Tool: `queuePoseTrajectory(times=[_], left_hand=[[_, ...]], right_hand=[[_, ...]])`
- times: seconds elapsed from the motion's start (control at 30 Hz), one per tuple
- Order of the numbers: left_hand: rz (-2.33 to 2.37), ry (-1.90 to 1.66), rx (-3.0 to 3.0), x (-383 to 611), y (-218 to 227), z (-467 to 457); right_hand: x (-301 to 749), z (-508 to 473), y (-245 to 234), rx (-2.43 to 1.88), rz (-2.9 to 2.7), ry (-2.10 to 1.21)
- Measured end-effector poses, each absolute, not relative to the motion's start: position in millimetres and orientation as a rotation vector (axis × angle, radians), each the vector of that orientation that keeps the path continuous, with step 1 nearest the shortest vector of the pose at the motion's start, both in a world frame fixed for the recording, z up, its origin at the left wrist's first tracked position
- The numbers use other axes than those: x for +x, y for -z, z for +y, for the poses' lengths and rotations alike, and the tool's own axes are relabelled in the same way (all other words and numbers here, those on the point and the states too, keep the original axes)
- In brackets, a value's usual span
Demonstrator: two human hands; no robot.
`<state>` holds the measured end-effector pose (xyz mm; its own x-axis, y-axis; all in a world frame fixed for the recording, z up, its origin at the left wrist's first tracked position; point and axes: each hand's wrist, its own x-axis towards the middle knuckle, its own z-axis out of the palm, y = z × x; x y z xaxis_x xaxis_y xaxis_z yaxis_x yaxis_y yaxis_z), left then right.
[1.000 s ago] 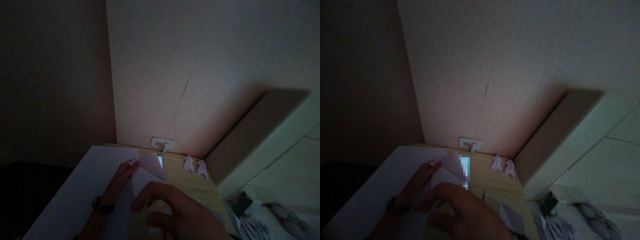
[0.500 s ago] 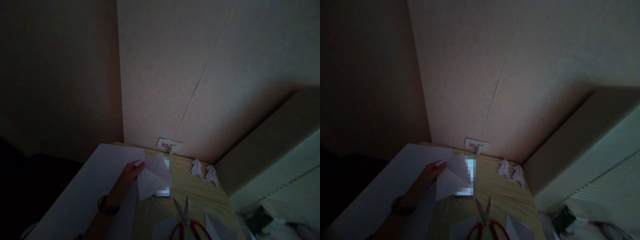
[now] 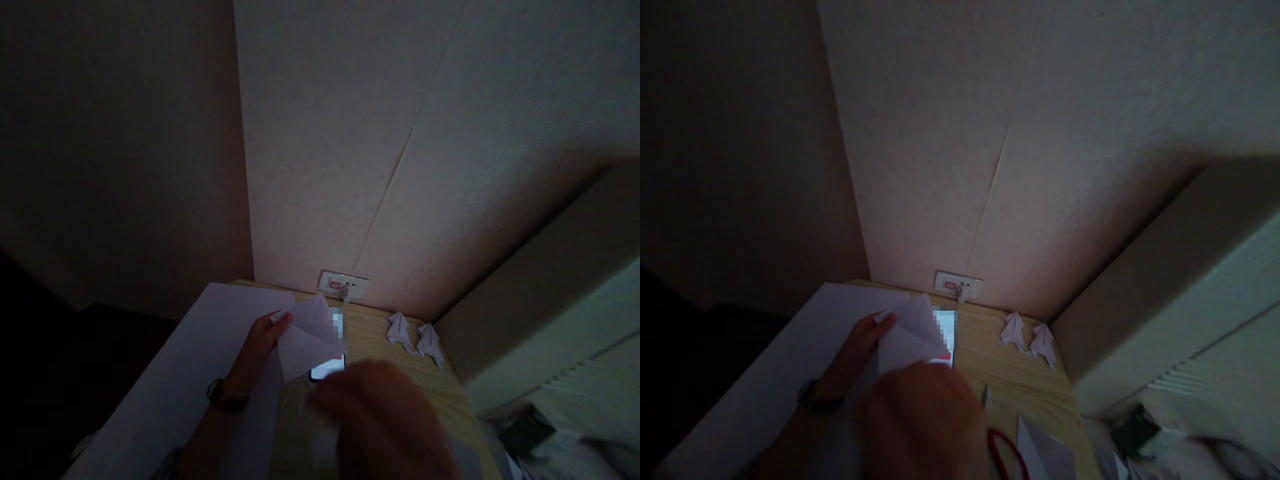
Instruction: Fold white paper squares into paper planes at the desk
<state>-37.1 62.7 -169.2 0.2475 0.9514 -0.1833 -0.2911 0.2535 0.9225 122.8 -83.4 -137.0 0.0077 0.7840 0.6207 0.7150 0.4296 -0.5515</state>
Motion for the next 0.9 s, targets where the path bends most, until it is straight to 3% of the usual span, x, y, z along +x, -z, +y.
queuePoseTrajectory(times=[0.1,0.23,0.4,0.6,0.9], left_hand=[[0.937,-1.229,0.789,-39.3,166.4,64.0],[0.918,-1.269,0.793,-40.0,169.6,66.1],[0.947,-1.084,0.908,-32.2,175.7,63.7],[0.923,-1.003,0.981,-25.4,176.7,62.8],[0.872,-1.243,1.091,-48.2,142.1,63.2]], right_hand=[[138.5,-29.3,125.4,-1.486,-1.410,-0.052],[149.9,2.4,158.4,-1.530,-1.329,-0.193],[132.8,-3.9,180.7,-1.455,-1.343,-0.538],[131.2,-4.9,184.9,-1.460,-1.163,-0.703],[136.6,-2.4,203.1,-1.413,-0.990,-0.706]])
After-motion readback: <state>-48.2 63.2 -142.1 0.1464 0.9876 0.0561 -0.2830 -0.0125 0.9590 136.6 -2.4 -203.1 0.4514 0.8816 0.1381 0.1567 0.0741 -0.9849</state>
